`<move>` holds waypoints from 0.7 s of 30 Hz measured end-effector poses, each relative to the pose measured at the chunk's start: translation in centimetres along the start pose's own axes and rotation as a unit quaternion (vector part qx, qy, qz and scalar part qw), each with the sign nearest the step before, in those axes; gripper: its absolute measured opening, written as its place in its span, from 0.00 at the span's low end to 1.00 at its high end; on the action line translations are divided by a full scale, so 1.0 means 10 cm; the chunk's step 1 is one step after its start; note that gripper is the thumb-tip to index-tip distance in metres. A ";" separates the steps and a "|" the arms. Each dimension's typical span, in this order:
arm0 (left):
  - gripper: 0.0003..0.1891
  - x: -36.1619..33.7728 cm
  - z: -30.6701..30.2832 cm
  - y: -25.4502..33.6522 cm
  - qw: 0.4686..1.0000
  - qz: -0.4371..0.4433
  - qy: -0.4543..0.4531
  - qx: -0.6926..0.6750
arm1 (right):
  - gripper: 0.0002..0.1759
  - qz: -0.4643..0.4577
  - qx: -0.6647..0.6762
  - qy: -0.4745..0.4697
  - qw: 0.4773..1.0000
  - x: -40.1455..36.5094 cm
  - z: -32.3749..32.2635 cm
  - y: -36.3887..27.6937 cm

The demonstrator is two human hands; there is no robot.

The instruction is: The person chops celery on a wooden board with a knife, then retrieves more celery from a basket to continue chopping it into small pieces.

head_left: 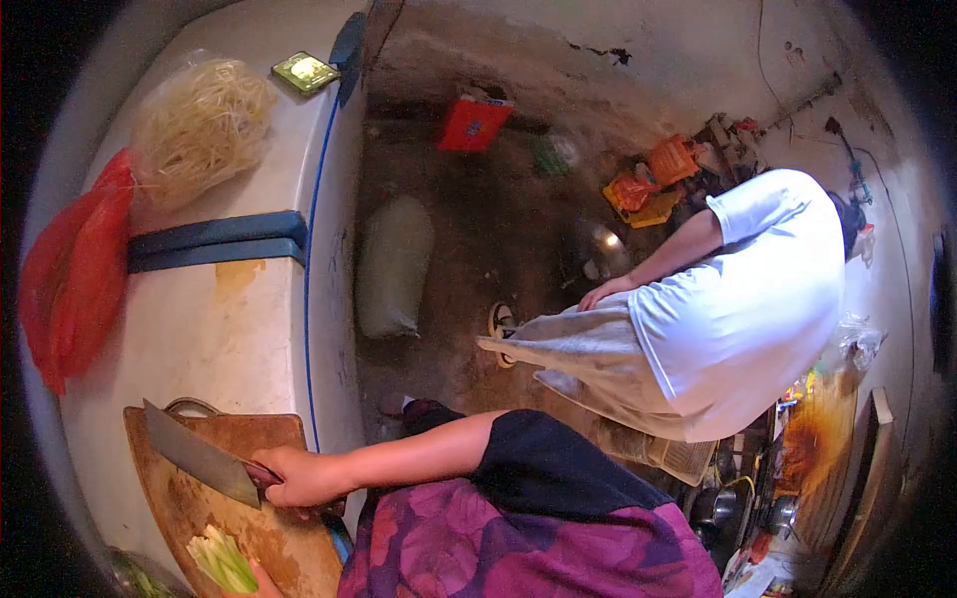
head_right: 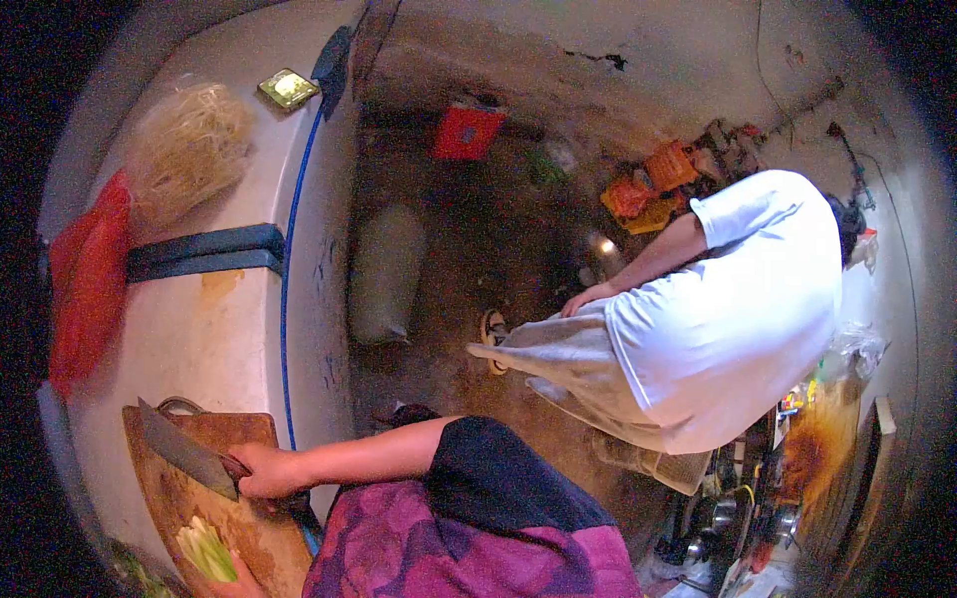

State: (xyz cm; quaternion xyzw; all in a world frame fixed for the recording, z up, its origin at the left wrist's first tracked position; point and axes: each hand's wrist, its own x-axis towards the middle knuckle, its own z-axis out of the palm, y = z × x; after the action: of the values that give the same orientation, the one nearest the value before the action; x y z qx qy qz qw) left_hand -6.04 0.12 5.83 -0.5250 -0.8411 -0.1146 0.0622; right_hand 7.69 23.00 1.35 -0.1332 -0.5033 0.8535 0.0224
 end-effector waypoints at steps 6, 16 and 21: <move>0.36 -0.56 0.62 -0.68 0.975 -0.217 0.033 0.042 | 0.11 0.015 -0.024 0.001 1.000 -0.01 -0.02 -0.06; 0.49 -0.41 0.30 -0.05 0.869 -0.478 -0.023 0.124 | 0.13 0.118 -0.022 -0.010 0.993 0.01 -0.05 -0.03; 0.51 -0.48 0.38 -0.04 0.878 -0.458 -0.003 0.141 | 0.11 0.130 0.013 -0.043 0.991 0.01 -0.09 -0.07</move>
State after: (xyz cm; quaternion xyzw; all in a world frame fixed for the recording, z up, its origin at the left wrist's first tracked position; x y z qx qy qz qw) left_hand -4.21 -3.19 1.01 -0.0669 -0.9950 -0.0092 0.0737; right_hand 7.79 24.09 1.53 -0.1603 -0.4714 0.8604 -0.1084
